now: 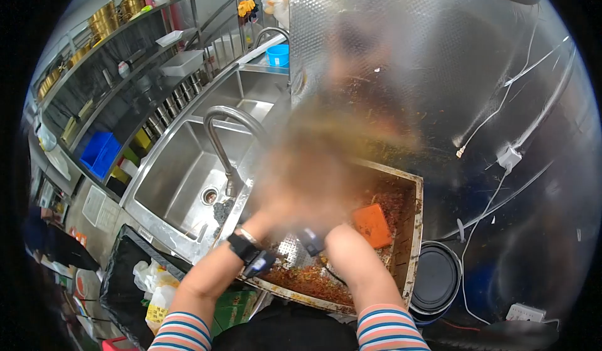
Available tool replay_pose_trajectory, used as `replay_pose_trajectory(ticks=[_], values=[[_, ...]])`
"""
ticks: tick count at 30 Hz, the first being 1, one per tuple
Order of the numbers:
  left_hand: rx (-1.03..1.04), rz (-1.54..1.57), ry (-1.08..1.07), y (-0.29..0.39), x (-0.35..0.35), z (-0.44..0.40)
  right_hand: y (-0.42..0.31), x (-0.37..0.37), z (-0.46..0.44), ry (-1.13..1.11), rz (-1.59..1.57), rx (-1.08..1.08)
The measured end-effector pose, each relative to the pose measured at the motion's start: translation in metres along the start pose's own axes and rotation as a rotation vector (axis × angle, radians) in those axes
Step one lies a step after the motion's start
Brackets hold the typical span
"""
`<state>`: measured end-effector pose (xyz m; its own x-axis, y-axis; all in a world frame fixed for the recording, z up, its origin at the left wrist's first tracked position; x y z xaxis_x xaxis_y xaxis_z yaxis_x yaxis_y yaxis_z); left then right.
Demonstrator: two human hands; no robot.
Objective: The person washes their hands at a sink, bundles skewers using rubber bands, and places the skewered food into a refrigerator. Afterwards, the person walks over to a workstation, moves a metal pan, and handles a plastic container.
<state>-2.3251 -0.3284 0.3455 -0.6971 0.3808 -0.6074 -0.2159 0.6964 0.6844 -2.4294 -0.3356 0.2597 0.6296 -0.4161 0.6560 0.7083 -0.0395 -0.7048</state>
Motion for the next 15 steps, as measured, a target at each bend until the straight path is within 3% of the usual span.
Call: replay_pose_trajectory(ticks=[1, 2, 3, 4, 5, 6, 7, 8, 9, 10, 11, 13, 14, 15], values=[[0.049, -0.065, 0.083, -0.02, 0.01, 0.002, -0.021, 0.025, 0.024, -0.092, -0.021, 0.049], [-0.275, 0.354, -0.211, 0.014, -0.032, -0.006, -0.041, 0.043, 0.046, -0.181, -0.044, 0.099], [-0.498, 0.736, -0.36, -0.01, -0.041, -0.004, -0.052, 0.041, 0.058, -0.148, -0.09, 0.191], [-0.591, 0.54, -0.431, 0.019, -0.089, 0.001, -0.065, 0.047, 0.074, -0.12, -0.054, 0.157], [-0.69, 0.797, -0.383, 0.003, -0.107, 0.005, -0.074, 0.044, 0.087, -0.13, 0.399, 0.044], [-0.601, 0.66, -0.339, -0.012, -0.129, 0.006, -0.083, 0.046, 0.1, -0.142, 0.853, -0.072], [-0.567, 0.457, -0.233, -0.037, -0.146, 0.008, -0.096, 0.066, 0.121, -0.142, 1.076, -0.014], [-0.42, 0.019, -0.172, -0.058, -0.168, 0.009, -0.105, 0.081, 0.137, -0.15, 1.297, 0.048], [-0.394, -0.188, -0.138, -0.067, -0.183, 0.016, -0.083, 0.006, 0.106, -0.089, 1.052, -0.067], [-0.365, -0.392, -0.103, -0.073, -0.194, 0.023, -0.109, 0.067, 0.151, -0.162, 1.234, -0.096], [-0.383, -0.397, -0.09, -0.081, -0.199, 0.031, -0.098, 0.018, 0.131, -0.227, 1.181, -0.053], [-0.356, -0.411, -0.244, -0.102, -0.19, 0.043, -0.099, 0.001, 0.145, -0.203, 1.133, 0.02], [-0.184, -0.396, -0.277, -0.119, -0.178, 0.046, -0.098, -0.007, 0.153, -0.158, 1.079, 0.086], [-0.188, -0.401, -0.254, -0.114, -0.175, 0.048, -0.096, -0.011, 0.159, -0.167, 1.086, 0.087]])
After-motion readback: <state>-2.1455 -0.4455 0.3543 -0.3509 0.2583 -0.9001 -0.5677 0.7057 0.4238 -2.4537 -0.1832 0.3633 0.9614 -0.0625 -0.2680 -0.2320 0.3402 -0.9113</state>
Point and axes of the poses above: each hand's wrist, its own z-axis away from the middle knuckle, its own x-axis out of the palm, y = z × x, the point moved 5 cm from there along -z, towards the middle knuckle, and after that the axes turned 4 degrees about -x, right-handed, at the moved point
